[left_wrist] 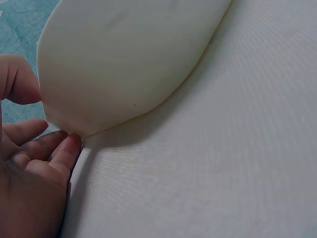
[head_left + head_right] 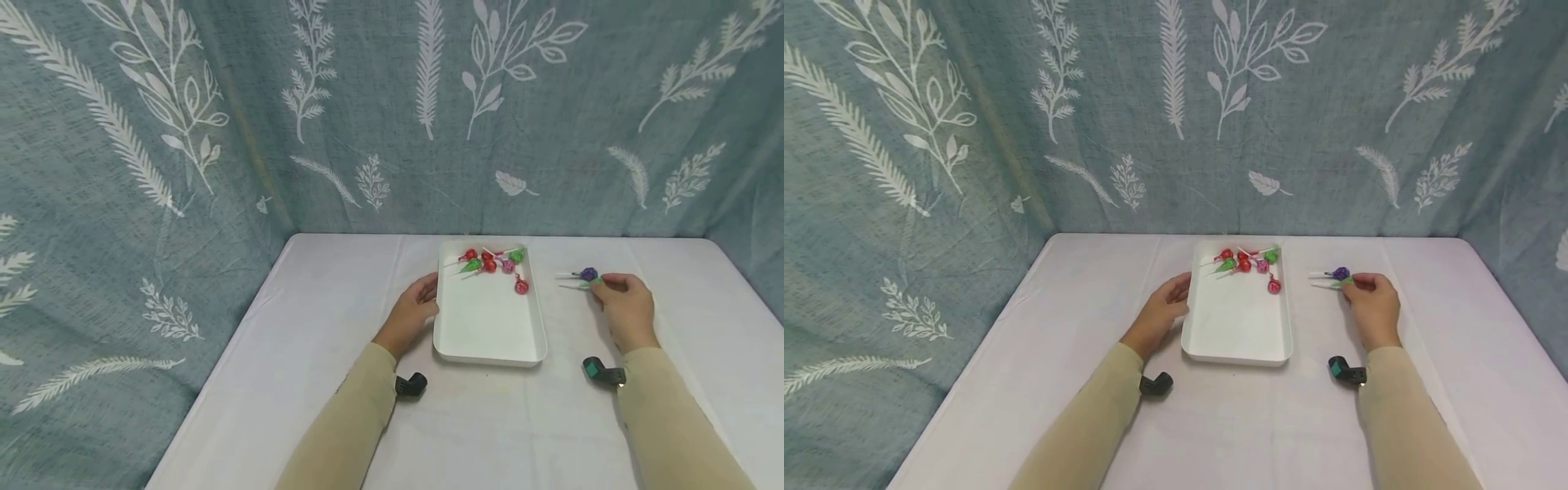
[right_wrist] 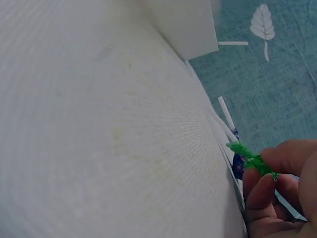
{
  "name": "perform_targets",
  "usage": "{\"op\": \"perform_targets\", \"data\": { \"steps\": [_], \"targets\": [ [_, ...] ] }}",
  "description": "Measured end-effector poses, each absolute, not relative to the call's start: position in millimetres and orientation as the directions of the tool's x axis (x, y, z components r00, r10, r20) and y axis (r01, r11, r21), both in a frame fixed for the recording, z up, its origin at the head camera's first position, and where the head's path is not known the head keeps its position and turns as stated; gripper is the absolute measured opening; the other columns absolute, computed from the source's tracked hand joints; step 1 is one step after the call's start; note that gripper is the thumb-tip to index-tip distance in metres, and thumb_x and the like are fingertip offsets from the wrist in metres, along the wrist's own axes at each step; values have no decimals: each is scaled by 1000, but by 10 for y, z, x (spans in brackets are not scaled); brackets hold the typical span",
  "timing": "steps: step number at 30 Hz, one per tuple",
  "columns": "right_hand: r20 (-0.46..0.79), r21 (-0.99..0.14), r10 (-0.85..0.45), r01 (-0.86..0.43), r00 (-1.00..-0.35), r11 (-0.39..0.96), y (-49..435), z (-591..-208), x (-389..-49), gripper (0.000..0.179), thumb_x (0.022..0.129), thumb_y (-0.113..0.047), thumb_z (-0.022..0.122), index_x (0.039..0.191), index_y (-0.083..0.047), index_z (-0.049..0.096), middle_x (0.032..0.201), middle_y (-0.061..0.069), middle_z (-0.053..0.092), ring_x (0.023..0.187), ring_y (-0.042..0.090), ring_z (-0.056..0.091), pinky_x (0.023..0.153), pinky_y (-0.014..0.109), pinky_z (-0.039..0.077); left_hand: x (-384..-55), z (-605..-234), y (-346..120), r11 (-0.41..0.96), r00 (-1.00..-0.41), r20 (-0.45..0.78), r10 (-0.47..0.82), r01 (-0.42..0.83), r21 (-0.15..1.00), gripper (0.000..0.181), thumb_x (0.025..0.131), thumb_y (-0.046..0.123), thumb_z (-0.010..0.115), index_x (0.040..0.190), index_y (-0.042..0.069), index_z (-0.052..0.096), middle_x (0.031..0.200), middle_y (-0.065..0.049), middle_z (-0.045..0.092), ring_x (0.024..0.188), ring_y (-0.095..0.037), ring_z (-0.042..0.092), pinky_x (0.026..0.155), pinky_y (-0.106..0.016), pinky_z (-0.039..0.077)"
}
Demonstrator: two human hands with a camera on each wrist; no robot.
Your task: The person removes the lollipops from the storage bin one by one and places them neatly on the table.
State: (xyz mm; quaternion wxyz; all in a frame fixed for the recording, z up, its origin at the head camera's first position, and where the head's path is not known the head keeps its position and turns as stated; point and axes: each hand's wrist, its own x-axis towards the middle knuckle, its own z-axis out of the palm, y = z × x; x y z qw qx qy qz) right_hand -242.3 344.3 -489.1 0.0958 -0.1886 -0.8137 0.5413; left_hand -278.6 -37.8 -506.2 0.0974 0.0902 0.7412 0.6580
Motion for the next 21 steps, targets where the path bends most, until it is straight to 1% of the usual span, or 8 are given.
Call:
{"op": "perform_targets", "data": {
  "steps": [4, 9, 15, 21],
  "targets": [
    [-66, -912, 398, 217, -915, 349, 3449, -4886, -2416, 53, 112, -24, 59, 153, 7, 49, 137, 19, 56, 97, 5, 59, 78, 9, 53, -2777, -5042, -369, 130, -966, -35, 257, -2, 992, 76, 91, 1, 60, 165, 8, 46, 163, -5, 53, 148, -22, 50, 123, -40, 39],
    [-70, -905, 390, 223, -918, 361, 3436, -4881, -2421, 54, 112, -23, 58, 156, 7, 47, 145, 25, 54, 105, 11, 60, 81, 10, 54, -2765, -5031, -370, 121, -966, -23, 258, 8, 993, 78, 89, -1, 57, 165, 5, 44, 163, -9, 52, 149, -25, 50, 123, -41, 39],
    [-82, -899, 391, 238, -917, 368, 3413, -4873, -2416, 54, 112, -21, 57, 157, 6, 45, 149, 28, 51, 112, 16, 61, 90, 19, 57, -2761, -5031, -371, 128, -967, -33, 254, 0, 992, 77, 90, 0, 57, 166, 6, 45, 163, -8, 52, 149, -25, 50, 123, -43, 39],
    [-79, -897, 389, 236, -918, 375, 3425, -4881, -2415, 55, 112, -23, 56, 158, 6, 44, 151, 28, 50, 113, 16, 61, 92, 21, 57, -2752, -5012, -358, 118, -968, -40, 249, -11, 993, 77, 90, -1, 58, 165, 6, 45, 163, -8, 53, 148, -24, 50, 123, -42, 39]
  ]
}}
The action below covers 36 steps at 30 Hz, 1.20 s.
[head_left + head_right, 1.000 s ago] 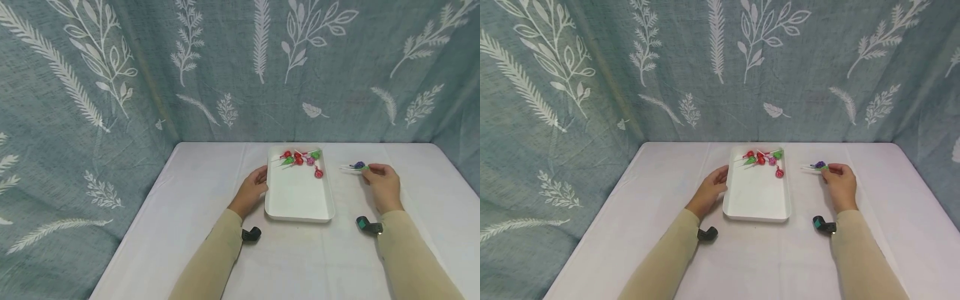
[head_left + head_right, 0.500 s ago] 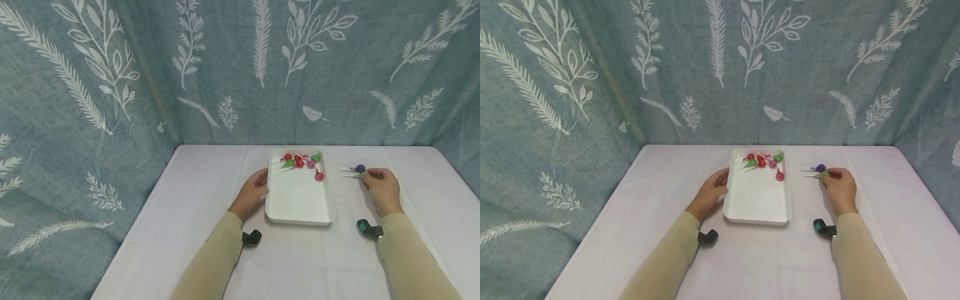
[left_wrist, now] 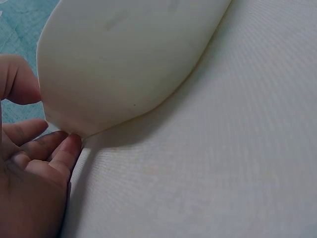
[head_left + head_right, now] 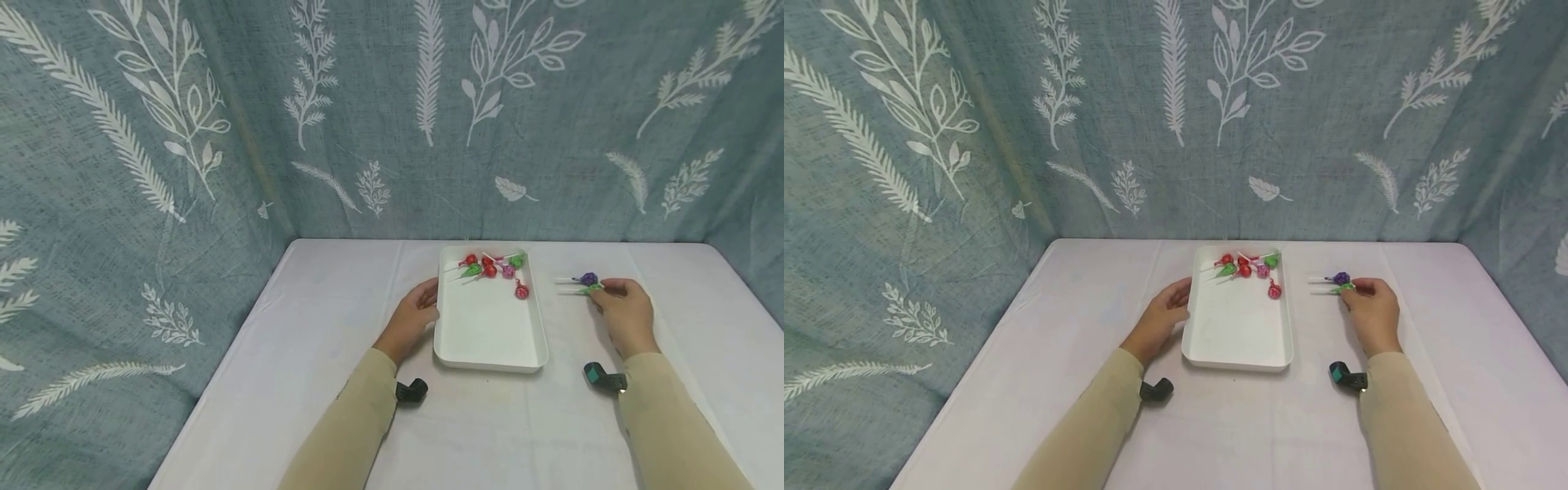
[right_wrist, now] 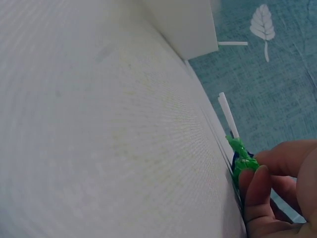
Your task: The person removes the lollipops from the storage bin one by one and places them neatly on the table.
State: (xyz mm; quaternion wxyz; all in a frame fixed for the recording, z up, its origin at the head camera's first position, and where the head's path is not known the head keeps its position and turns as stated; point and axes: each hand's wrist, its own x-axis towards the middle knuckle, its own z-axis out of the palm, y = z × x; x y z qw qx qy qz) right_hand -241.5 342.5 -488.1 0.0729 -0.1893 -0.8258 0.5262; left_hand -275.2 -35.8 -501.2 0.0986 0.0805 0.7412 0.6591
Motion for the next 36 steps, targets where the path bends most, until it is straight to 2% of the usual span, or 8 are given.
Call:
{"op": "perform_targets", "data": {
  "steps": [4, 7, 13, 20, 32, 36],
  "targets": [
    [-83, -897, 390, 239, -917, 372, 3428, -4881, -2411, 56, 113, -24, 56, 159, 5, 44, 153, 27, 48, 115, 17, 60, 94, 23, 57, -2743, -4999, -353, 125, -968, -46, 245, -16, 992, 78, 89, 0, 58, 166, 7, 45, 163, -7, 52, 149, -24, 50, 123, -43, 39],
    [-80, -902, 390, 233, -917, 363, 3433, -4884, -2411, 56, 113, -24, 56, 159, 5, 44, 154, 27, 47, 115, 16, 60, 92, 19, 57, -2742, -4995, -353, 126, -968, -43, 246, -12, 992, 78, 89, 0, 59, 165, 7, 45, 163, -7, 52, 149, -24, 49, 124, -43, 38],
    [-68, -914, 397, 216, -915, 343, 3449, -4903, -2427, 55, 112, -24, 58, 157, 6, 45, 153, 26, 46, 104, 7, 59, 82, 11, 54, -2757, -5021, -365, 117, -966, -30, 257, 0, 993, 78, 89, -1, 57, 165, 4, 44, 163, -8, 52, 148, -24, 50, 123, -41, 39],
    [-44, -925, 409, 192, -912, 328, 3448, -4921, -2437, 53, 112, -22, 58, 156, 6, 46, 150, 23, 47, 100, 3, 57, 80, 10, 54, -2768, -5040, -371, 119, -964, -17, 264, 15, 993, 77, 89, 1, 58, 165, 5, 45, 163, -7, 53, 148, -24, 50, 123, -42, 39],
    [-10, -951, 437, 143, -900, 273, 3416, -4868, -2443, 47, 111, -25, 61, 149, 1, 53, 129, 1, 53, 96, 8, 59, 75, 13, 54, -2764, -5011, -375, 121, -965, -23, 261, 9, 993, 78, 89, 0, 57, 166, 6, 44, 163, -7, 52, 148, -22, 50, 122, -39, 40],
    [-12, -966, 450, 126, -893, 224, 3408, -4817, -2429, 33, 110, -30, 64, 137, -11, 60, 126, -3, 53, 96, 10, 58, 74, 13, 53, -2760, -5019, -369, 111, -964, -34, 263, -5, 994, 79, 88, 0, 58, 166, 5, 44, 163, -7, 52, 148, -24, 50, 123, -40, 40]
  ]
}}
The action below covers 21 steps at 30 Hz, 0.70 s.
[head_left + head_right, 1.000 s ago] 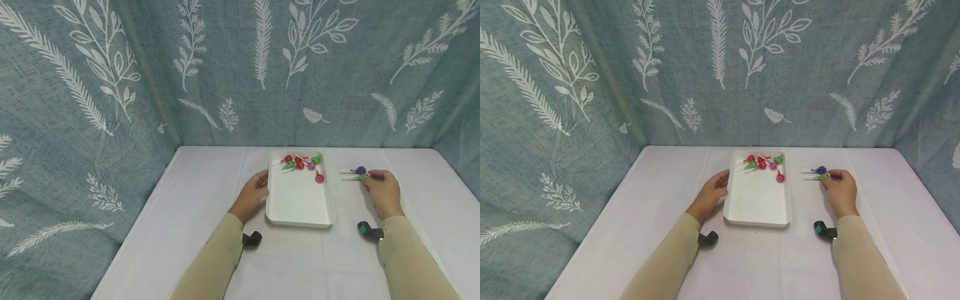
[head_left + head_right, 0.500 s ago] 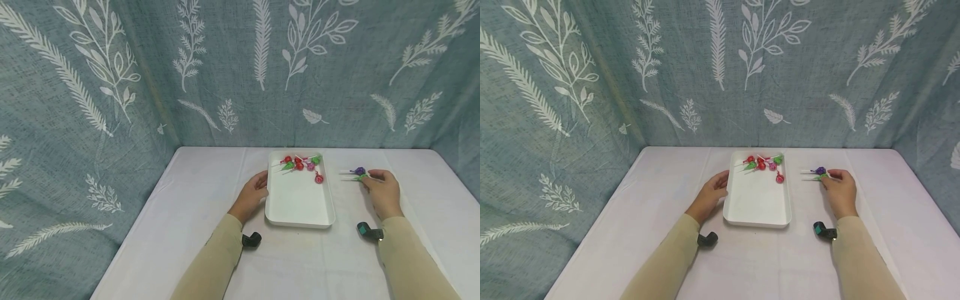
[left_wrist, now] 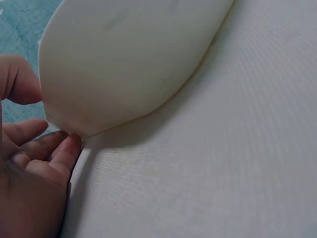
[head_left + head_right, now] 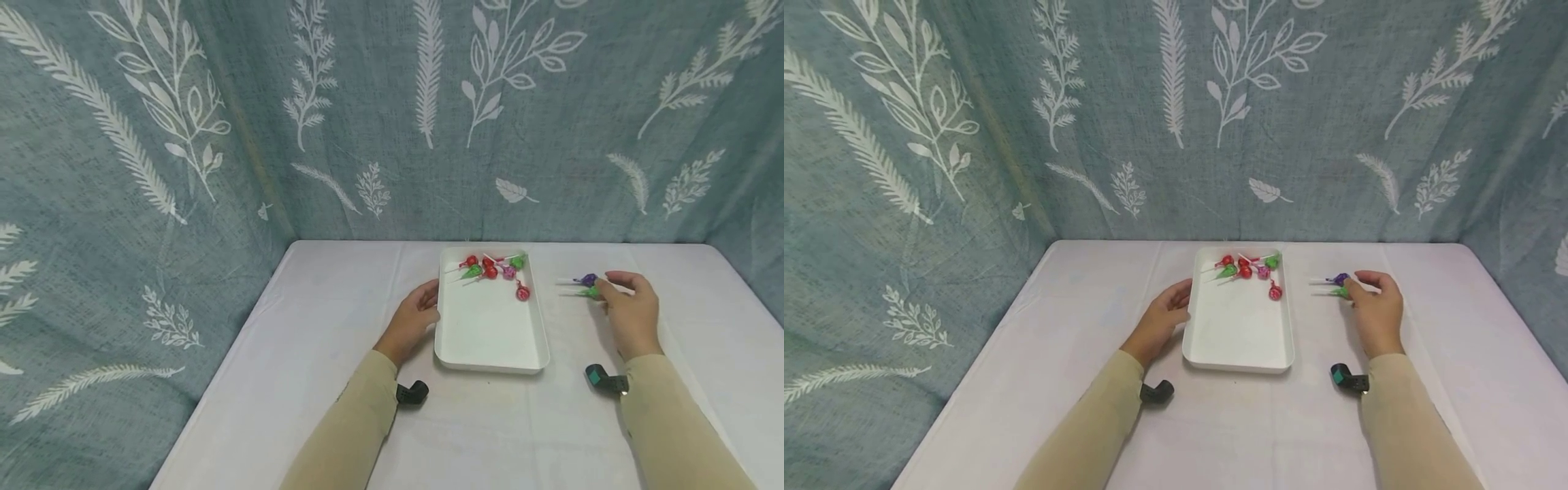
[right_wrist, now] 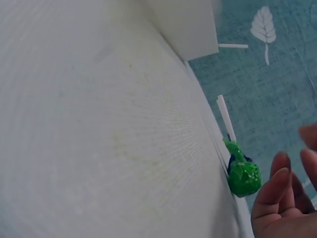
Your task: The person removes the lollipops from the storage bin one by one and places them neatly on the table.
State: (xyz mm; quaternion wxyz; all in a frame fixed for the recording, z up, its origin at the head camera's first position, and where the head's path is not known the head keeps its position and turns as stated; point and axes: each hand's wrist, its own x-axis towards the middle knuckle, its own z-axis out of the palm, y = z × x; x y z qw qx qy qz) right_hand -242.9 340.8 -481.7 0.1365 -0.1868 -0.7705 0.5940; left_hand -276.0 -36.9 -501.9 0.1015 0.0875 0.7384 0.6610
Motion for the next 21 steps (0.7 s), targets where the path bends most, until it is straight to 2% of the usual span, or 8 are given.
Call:
{"op": "perform_targets", "data": {
  "steps": [4, 8, 15, 21],
  "targets": [
    [23, -978, 439, 71, -898, 195, 3360, -4727, -2415, 22, 109, -34, 68, 126, -21, 64, 122, -7, 54, 95, 10, 57, 73, 12, 52, -2756, -5030, -372, 105, -964, -31, 265, -3, 995, 79, 88, 1, 59, 165, 5, 44, 163, -8, 52, 148, -25, 50, 123, -41, 39],
    [86, -979, 410, -2, -908, 202, 3261, -4632, -2407, 22, 107, -31, 71, 123, -17, 67, 119, -7, 56, 93, 10, 59, 72, 13, 53, -2749, -5037, -376, 103, -966, -33, 258, -7, 995, 78, 88, 1, 59, 165, 5, 45, 163, -7, 53, 148, -24, 50, 123, -41, 39],
    [190, -952, 341, -88, -921, 293, 2979, -4451, -2351, 38, 109, -29, 69, 136, -2, 62, 122, -4, 58, 91, 10, 64, 74, 21, 52, -2732, -5025, -382, 118, -968, -47, 247, -18, 993, 79, 88, 2, 59, 165, 7, 46, 162, -5, 53, 148, -23, 50, 123, -42, 39],
    [217, -927, 278, -108, -936, 360, 2739, -4309, -2319, 43, 110, -30, 66, 140, 0, 61, 125, 3, 61, 93, 12, 63, 74, 24, 51, -2746, -5004, -376, 115, -966, -52, 254, -24, 993, 79, 88, 1, 60, 165, 8, 45, 163, -5, 53, 148, -23, 50, 123, -42, 40]
  ]
}}
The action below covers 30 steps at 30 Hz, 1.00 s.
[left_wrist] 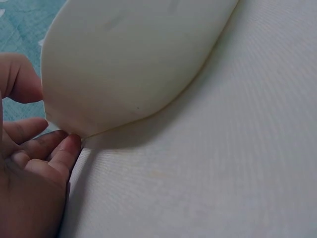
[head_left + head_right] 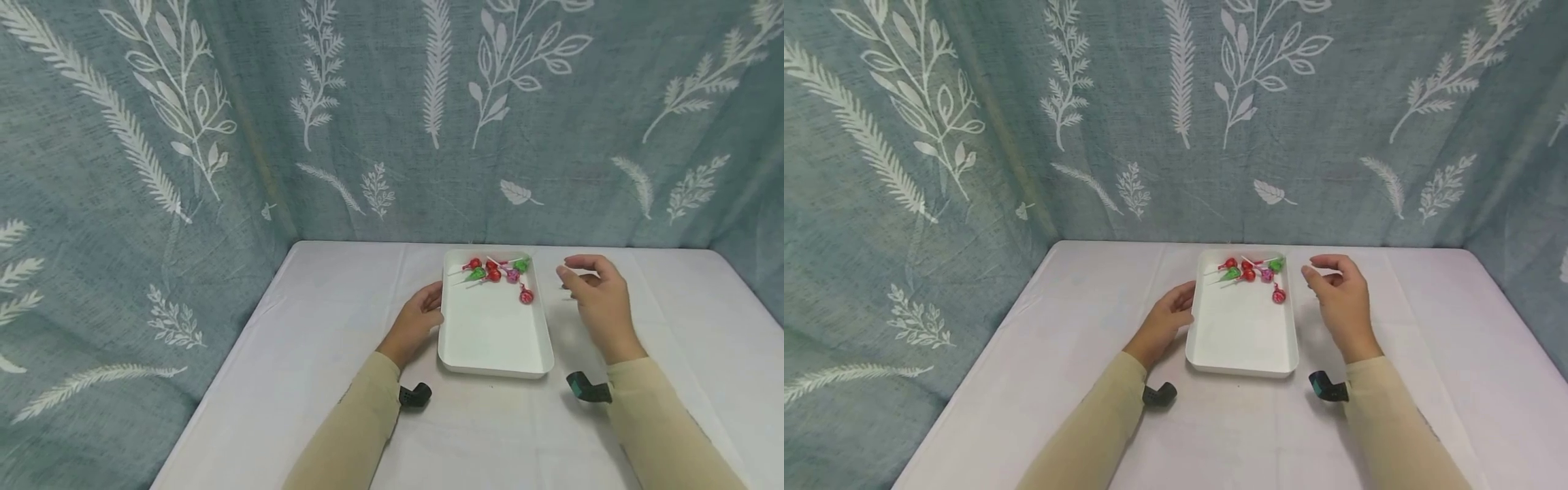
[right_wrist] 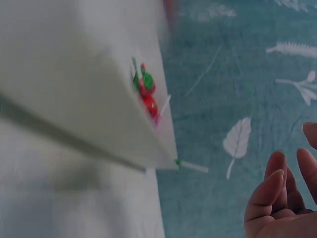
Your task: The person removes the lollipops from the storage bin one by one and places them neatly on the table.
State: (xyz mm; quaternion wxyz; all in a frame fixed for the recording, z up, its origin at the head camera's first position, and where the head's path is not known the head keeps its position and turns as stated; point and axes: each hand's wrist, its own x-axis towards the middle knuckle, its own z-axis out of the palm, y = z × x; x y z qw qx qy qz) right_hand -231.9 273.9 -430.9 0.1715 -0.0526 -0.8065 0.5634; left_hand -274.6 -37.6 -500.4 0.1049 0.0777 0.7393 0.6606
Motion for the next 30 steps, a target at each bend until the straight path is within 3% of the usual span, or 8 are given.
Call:
{"op": "perform_targets", "data": {
  "steps": [10, 17, 25, 30],
  "targets": [
    [234, -918, 161, -163, -959, 362, 2389, -4185, -2356, 42, 111, -31, 65, 139, 0, 61, 127, 13, 61, 99, 22, 62, 78, 29, 53, -2732, -5037, -390, 125, -968, -35, 247, -4, 992, 80, 87, 2, 59, 165, 8, 45, 163, -5, 53, 148, -22, 50, 123, -39, 40],
    [248, -919, 73, -211, -966, 332, 2206, -4189, -2498, 41, 109, -31, 69, 136, -2, 62, 128, 15, 61, 97, 27, 60, 62, 26, 50, -2713, -5038, -382, 115, -967, -33, 254, -4, 993, 80, 87, 2, 60, 165, 7, 44, 163, -7, 52, 149, -23, 49, 123, -41, 39],
    [201, -909, 21, -178, -979, 377, 2106, -4201, -2701, 40, 110, -31, 67, 139, -3, 61, 128, 18, 59, 96, 42, 64, 48, 30, 49, -2716, -5049, -361, 111, -967, -27, 253, 2, 994, 79, 87, 2, 61, 165, 7, 46, 162, -6, 53, 148, -23, 50, 123, -43, 39],
    [210, -889, 16, -184, -977, 420, 2037, -4190, -2818, 41, 109, -27, 67, 139, 0, 62, 134, 18, 59, 100, 35, 62, 64, 33, 54, -2736, -5061, -359, 115, -969, -19, 248, 10, 993, 78, 87, 2, 60, 164, 7, 47, 161, -5, 55, 147, -22, 51, 123, -42, 40]
  ]
}}
